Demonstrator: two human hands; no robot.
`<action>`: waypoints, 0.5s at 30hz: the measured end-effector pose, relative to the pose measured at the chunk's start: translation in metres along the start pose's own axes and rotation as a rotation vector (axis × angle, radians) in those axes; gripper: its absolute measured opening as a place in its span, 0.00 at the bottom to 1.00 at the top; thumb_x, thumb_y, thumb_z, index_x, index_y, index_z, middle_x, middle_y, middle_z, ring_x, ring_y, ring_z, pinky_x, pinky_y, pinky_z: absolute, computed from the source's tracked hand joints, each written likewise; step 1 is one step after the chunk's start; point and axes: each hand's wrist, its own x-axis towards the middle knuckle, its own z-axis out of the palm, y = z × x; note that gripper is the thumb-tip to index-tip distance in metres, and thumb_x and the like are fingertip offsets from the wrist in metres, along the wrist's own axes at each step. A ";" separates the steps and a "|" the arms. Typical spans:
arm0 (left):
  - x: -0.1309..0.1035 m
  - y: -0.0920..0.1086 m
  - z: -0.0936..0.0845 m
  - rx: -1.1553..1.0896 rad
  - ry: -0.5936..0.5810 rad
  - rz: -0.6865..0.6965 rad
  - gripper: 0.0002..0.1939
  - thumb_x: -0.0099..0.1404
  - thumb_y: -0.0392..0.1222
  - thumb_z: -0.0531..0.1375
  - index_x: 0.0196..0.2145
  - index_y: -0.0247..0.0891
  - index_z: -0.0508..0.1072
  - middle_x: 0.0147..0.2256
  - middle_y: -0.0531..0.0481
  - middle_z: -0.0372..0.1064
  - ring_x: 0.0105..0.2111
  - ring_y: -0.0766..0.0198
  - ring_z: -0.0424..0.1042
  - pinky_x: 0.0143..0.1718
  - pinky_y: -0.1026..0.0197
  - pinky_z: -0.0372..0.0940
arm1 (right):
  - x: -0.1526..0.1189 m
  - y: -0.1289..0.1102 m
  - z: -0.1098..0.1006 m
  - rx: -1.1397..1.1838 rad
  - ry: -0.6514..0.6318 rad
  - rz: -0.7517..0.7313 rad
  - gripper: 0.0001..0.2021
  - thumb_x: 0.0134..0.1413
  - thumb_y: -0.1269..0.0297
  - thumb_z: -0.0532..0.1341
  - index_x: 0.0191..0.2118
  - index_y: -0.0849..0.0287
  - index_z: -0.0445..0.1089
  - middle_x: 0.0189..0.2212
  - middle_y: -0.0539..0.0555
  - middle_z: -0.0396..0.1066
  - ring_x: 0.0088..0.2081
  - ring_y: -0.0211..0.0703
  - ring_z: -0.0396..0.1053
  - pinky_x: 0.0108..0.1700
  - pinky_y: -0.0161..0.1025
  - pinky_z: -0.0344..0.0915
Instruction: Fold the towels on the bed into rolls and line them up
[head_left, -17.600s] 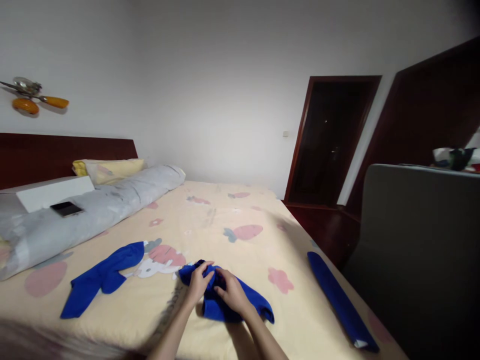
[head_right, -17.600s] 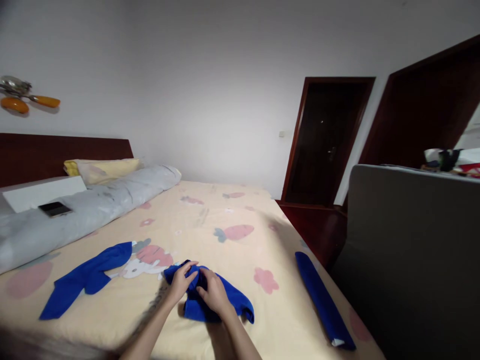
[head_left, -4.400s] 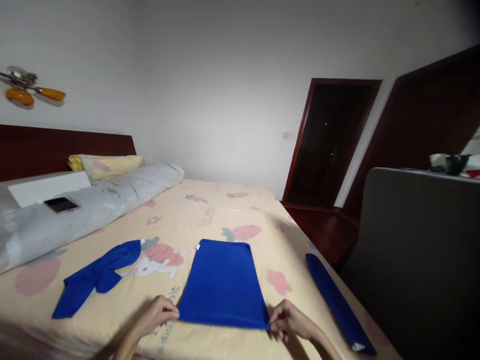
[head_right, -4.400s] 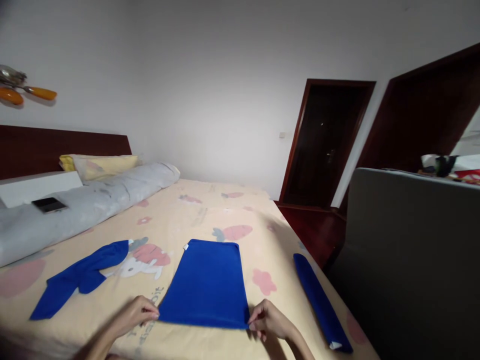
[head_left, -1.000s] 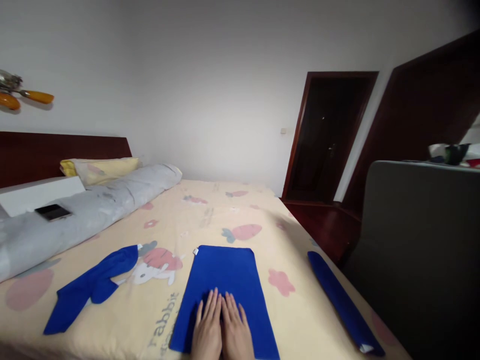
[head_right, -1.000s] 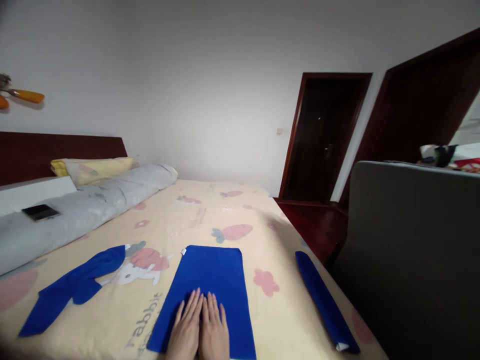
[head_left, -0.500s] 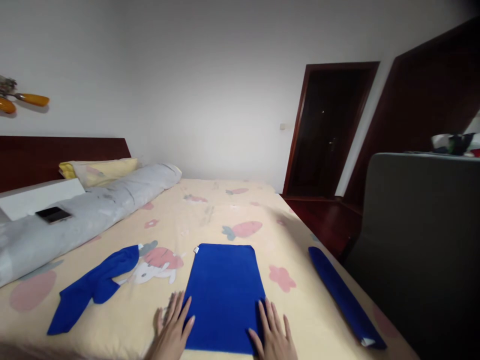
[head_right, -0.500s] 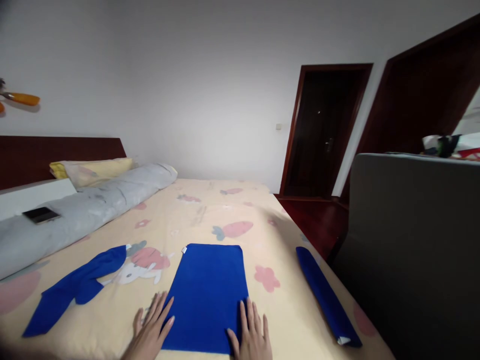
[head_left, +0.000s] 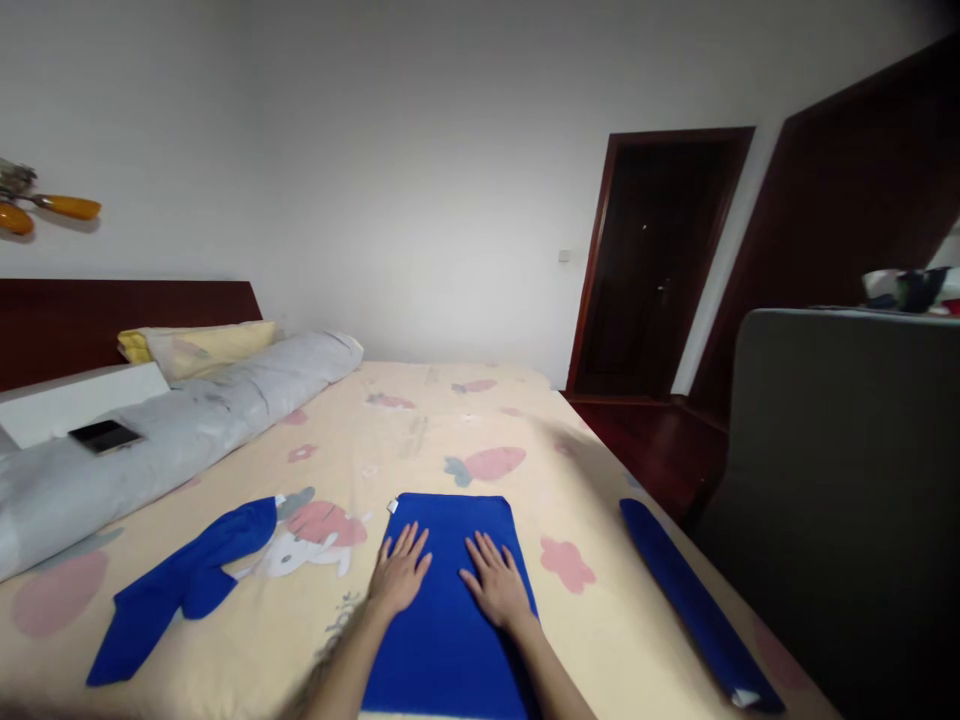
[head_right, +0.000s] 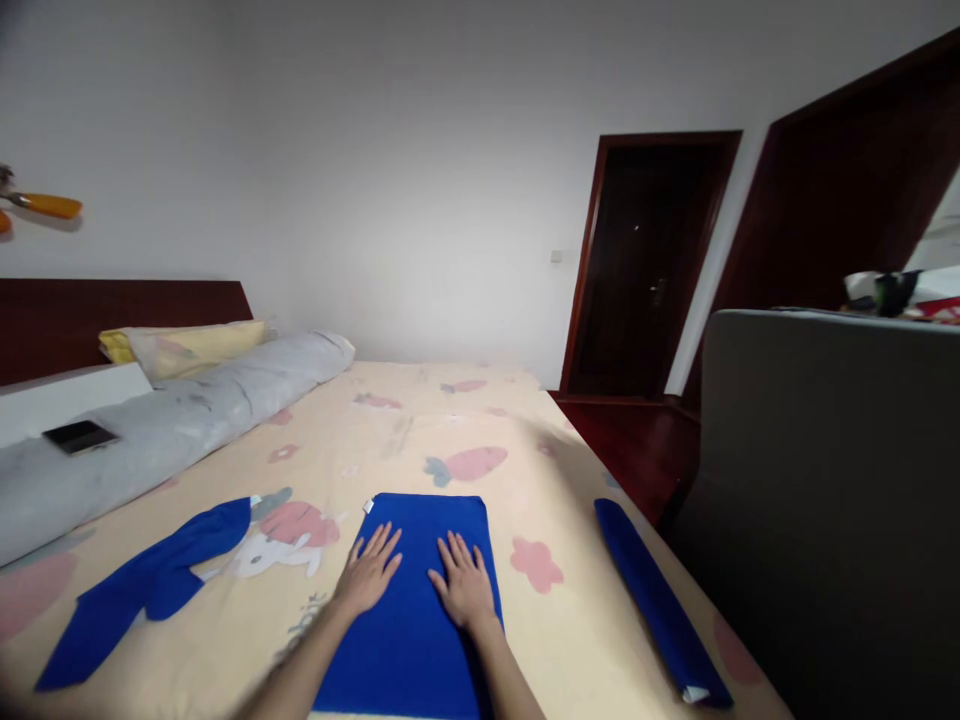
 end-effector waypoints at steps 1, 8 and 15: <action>0.000 -0.010 0.001 0.026 0.009 -0.045 0.28 0.72 0.53 0.40 0.67 0.47 0.49 0.68 0.51 0.39 0.68 0.56 0.41 0.65 0.41 0.42 | -0.001 0.010 -0.002 -0.022 0.006 0.068 0.34 0.64 0.43 0.40 0.68 0.58 0.46 0.68 0.55 0.40 0.69 0.49 0.38 0.68 0.55 0.38; 0.025 0.008 0.018 0.121 0.145 -0.112 0.29 0.70 0.38 0.40 0.67 0.36 0.49 0.68 0.45 0.39 0.68 0.56 0.39 0.65 0.41 0.40 | 0.032 -0.008 0.003 -0.027 0.047 0.086 0.28 0.65 0.58 0.43 0.68 0.62 0.48 0.68 0.59 0.41 0.69 0.49 0.38 0.68 0.51 0.38; 0.044 0.007 0.011 0.032 0.041 -0.105 0.29 0.71 0.49 0.41 0.67 0.44 0.51 0.68 0.48 0.41 0.68 0.55 0.43 0.64 0.40 0.43 | 0.061 0.006 0.004 -0.022 0.014 0.125 0.30 0.64 0.48 0.43 0.67 0.55 0.49 0.69 0.55 0.42 0.69 0.47 0.39 0.67 0.54 0.39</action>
